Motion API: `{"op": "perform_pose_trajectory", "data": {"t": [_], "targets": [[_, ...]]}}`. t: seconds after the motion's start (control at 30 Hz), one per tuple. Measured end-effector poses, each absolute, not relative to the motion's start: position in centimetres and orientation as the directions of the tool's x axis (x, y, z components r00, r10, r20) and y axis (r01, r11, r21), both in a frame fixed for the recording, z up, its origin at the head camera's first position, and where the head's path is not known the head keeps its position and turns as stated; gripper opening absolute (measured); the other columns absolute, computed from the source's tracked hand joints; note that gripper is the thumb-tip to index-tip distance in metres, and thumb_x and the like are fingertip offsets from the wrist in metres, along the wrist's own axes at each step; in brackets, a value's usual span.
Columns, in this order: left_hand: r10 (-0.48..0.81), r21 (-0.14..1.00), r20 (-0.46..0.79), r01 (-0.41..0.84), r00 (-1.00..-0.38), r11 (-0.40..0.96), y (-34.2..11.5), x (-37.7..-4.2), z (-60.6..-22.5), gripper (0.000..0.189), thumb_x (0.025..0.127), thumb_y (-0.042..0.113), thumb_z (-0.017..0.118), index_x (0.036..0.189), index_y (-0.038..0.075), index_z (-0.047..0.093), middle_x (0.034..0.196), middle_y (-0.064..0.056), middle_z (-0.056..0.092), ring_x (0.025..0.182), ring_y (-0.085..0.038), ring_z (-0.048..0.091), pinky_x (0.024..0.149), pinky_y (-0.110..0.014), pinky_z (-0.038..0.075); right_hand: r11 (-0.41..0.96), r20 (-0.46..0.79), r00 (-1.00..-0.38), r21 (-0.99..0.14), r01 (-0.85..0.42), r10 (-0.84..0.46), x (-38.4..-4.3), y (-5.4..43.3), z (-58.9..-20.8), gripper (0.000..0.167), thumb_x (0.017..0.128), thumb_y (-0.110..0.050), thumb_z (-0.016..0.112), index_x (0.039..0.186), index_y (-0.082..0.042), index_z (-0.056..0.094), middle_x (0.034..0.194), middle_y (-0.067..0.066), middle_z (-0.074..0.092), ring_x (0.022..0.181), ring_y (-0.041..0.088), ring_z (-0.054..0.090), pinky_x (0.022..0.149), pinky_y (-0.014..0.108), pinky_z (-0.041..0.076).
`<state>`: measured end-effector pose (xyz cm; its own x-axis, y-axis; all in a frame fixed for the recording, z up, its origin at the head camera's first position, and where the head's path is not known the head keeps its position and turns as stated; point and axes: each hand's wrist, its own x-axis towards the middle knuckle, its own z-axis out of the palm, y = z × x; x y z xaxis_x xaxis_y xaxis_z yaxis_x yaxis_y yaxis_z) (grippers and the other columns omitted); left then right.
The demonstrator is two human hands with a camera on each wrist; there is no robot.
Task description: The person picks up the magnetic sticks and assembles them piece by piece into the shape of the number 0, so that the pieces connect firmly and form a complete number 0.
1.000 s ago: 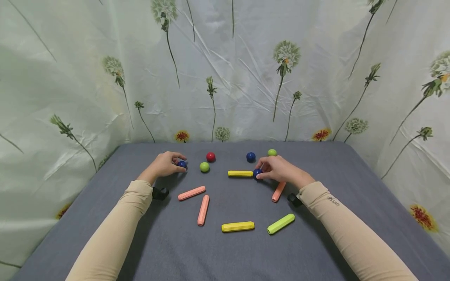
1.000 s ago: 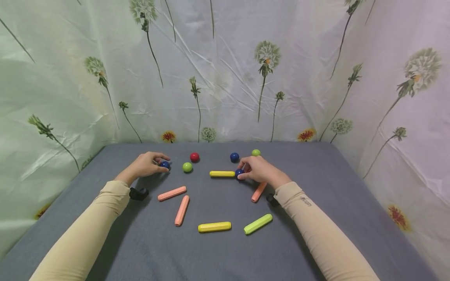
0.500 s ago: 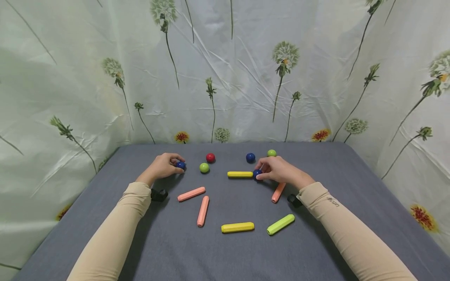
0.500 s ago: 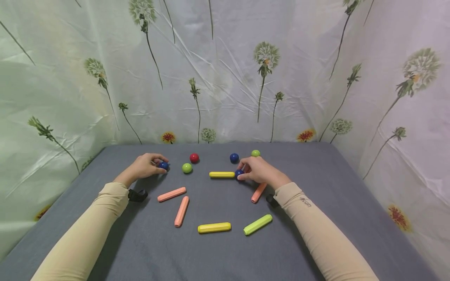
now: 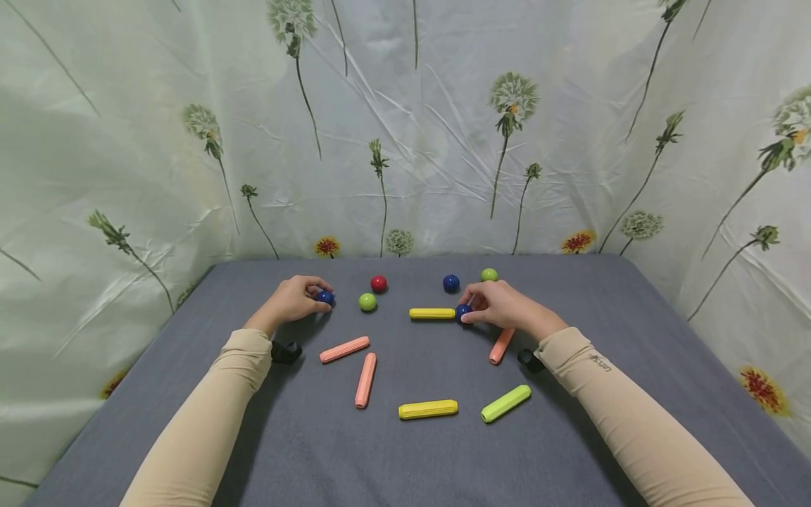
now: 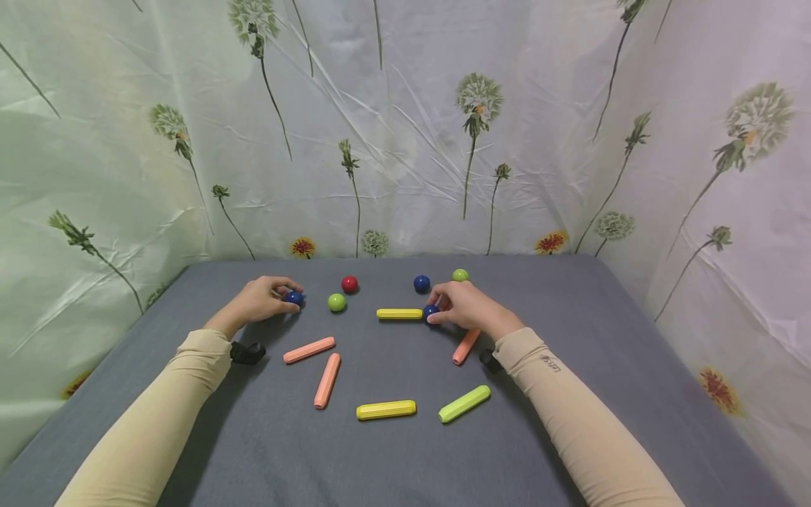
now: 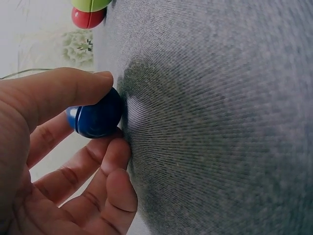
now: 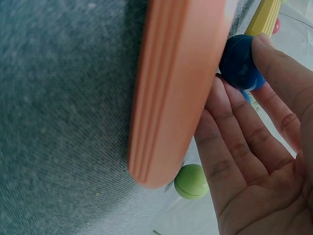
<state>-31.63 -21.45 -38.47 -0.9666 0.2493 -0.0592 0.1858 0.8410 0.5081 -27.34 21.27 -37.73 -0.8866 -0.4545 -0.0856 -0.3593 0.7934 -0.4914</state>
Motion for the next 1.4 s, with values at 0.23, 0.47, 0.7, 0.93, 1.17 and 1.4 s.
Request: {"op": "perform_pose_trajectory", "data": {"t": [0.23, 0.47, 0.7, 0.93, 1.17, 1.4], "targets": [[0.271, 0.491, -0.059, 0.208, -0.961, 0.846, -21.0, -31.4, -37.9, 0.042, 0.096, 0.025, 0.08, 0.134, 0.009, 0.073, 0.129, -0.025, 0.071, 0.113, -0.036, 0.066, 0.098, -0.054, 0.054, 0.788, -0.075, -0.878, -0.483, -0.382, -0.472, -27.5, 21.3, -37.6, 0.023, 0.1, -0.022, 0.079, 0.12, -0.01, 0.075, 0.108, 0.008, 0.078, 0.1, 0.022, 0.073, 0.091, 0.043, 0.061], [0.294, 0.494, -0.036, 0.238, -0.955, 0.836, -19.7, -31.3, -37.1, 0.041, 0.096, 0.025, 0.081, 0.133, 0.008, 0.073, 0.126, -0.023, 0.073, 0.112, -0.035, 0.068, 0.096, -0.052, 0.055, 0.784, -0.065, -0.872, -0.475, -0.4, -0.485, -27.5, 21.2, -37.6, 0.023, 0.1, -0.021, 0.078, 0.119, -0.009, 0.075, 0.108, 0.01, 0.078, 0.101, 0.024, 0.073, 0.091, 0.044, 0.061], [0.336, 0.51, -0.017, 0.281, -0.942, 0.813, -17.6, -30.7, -36.0, 0.037, 0.095, 0.024, 0.082, 0.127, 0.009, 0.072, 0.119, -0.019, 0.076, 0.108, -0.032, 0.071, 0.086, -0.043, 0.058, 0.777, -0.066, -0.863, -0.473, -0.414, -0.5, -27.5, 21.5, -37.7, 0.023, 0.1, -0.021, 0.079, 0.118, -0.008, 0.074, 0.107, 0.01, 0.078, 0.099, 0.023, 0.073, 0.089, 0.043, 0.061], [0.393, 0.522, -0.004, 0.333, -0.92, 0.785, -15.3, -30.1, -35.2, 0.036, 0.094, 0.026, 0.085, 0.125, 0.012, 0.073, 0.114, -0.013, 0.078, 0.106, -0.028, 0.072, 0.087, -0.043, 0.06, 0.784, -0.074, -0.868, -0.472, -0.403, -0.491, -27.5, 21.8, -37.6, 0.022, 0.1, -0.021, 0.079, 0.118, -0.008, 0.074, 0.107, 0.009, 0.078, 0.101, 0.023, 0.074, 0.091, 0.044, 0.061], [0.439, 0.523, -0.026, 0.362, -0.898, 0.772, -13.1, -29.7, -34.7, 0.037, 0.093, 0.024, 0.085, 0.126, 0.012, 0.072, 0.118, -0.013, 0.077, 0.102, -0.025, 0.073, 0.088, -0.042, 0.061, 0.793, -0.088, -0.876, -0.475, -0.382, -0.475, -27.4, 22.0, -37.5, 0.022, 0.1, -0.021, 0.078, 0.118, -0.008, 0.074, 0.109, 0.01, 0.078, 0.103, 0.024, 0.074, 0.092, 0.045, 0.061], [0.483, 0.524, -0.031, 0.397, -0.875, 0.754, -11.3, -29.6, -34.9, 0.032, 0.093, 0.02, 0.085, 0.122, 0.011, 0.075, 0.109, -0.01, 0.079, 0.1, -0.023, 0.075, 0.084, -0.038, 0.061, 0.784, -0.073, -0.872, -0.479, -0.395, -0.484, -27.3, 22.2, -37.5, 0.023, 0.1, -0.021, 0.079, 0.118, -0.007, 0.074, 0.107, 0.011, 0.078, 0.101, 0.024, 0.074, 0.09, 0.045, 0.061]]}}
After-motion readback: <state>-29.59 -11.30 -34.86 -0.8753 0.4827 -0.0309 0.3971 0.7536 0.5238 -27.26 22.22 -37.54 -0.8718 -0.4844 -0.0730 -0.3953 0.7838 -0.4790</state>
